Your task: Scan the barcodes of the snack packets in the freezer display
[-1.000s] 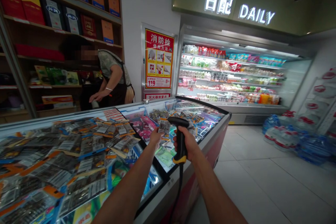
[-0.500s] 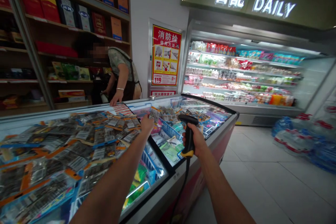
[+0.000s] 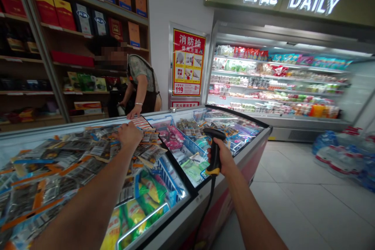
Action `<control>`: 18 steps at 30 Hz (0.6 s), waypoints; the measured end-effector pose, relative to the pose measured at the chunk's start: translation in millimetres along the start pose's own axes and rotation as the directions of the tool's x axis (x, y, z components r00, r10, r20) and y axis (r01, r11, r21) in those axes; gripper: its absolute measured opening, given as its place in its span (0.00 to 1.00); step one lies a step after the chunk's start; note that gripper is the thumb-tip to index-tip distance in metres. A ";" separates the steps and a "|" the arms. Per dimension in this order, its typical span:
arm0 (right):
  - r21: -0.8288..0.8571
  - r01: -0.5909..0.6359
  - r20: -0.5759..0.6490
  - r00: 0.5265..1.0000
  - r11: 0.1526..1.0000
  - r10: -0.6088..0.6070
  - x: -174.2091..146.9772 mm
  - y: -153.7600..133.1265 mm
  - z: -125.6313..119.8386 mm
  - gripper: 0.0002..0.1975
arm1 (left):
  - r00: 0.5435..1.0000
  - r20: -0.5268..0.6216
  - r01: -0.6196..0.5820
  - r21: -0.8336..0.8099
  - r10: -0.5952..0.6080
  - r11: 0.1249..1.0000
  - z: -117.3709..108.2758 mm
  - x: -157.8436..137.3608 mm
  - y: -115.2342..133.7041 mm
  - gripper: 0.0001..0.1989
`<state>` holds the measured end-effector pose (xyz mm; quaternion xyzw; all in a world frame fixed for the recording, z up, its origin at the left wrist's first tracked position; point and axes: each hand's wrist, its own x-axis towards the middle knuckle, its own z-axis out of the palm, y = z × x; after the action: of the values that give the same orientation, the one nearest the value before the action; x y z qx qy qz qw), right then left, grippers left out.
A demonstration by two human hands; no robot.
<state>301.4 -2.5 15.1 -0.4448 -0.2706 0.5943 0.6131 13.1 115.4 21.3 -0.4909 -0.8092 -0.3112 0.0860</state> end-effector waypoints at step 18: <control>-0.042 0.022 -0.061 0.998 0.999 -0.024 16.6 -3.4 -15.5 0.10 | 0.598 0.470 -0.618 -0.245 0.649 0.747 102.9 -88.9 142.1 0.19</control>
<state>318.9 10.5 7.6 -0.4723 -0.2690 0.5675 0.6185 195.5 156.1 -40.1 -0.8133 -0.5637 -0.1359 -0.0483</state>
